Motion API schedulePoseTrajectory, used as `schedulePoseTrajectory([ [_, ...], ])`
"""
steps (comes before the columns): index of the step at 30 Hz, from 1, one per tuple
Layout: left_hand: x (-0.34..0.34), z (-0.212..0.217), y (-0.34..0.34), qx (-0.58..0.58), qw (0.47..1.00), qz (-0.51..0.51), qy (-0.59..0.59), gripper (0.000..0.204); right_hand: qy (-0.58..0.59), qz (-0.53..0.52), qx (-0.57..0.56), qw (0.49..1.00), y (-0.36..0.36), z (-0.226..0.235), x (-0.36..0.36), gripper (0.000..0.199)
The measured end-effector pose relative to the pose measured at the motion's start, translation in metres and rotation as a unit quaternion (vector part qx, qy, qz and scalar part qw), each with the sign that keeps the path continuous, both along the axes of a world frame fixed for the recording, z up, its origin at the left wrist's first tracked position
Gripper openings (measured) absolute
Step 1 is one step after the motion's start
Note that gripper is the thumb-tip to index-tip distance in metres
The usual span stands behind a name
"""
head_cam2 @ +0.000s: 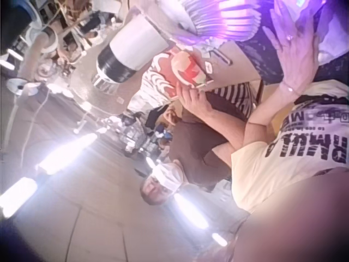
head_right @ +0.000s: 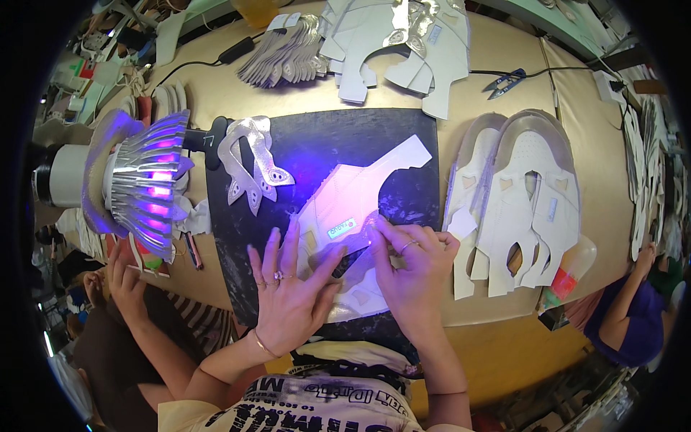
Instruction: The person assembles a decorative item by applying glue to a white cutout and attaching small pieces. They use a hammer to tap the pieces into place and repeat the process with additional cutouts.
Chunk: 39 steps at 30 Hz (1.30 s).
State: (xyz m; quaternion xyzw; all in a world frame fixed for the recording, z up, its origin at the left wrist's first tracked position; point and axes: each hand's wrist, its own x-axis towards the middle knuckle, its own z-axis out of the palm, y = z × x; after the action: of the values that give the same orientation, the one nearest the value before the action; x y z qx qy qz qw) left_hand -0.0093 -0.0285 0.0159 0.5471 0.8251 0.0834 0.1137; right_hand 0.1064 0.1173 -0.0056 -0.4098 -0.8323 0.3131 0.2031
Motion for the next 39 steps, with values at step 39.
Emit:
schedulePoseTrajectory([
  [39, -0.023, -0.018, -0.006, 0.14, 0.979, 0.015, -0.144, 0.063, -0.195, 0.106, 0.329, 0.918, -0.033, 0.006, 0.002, 0.044],
])
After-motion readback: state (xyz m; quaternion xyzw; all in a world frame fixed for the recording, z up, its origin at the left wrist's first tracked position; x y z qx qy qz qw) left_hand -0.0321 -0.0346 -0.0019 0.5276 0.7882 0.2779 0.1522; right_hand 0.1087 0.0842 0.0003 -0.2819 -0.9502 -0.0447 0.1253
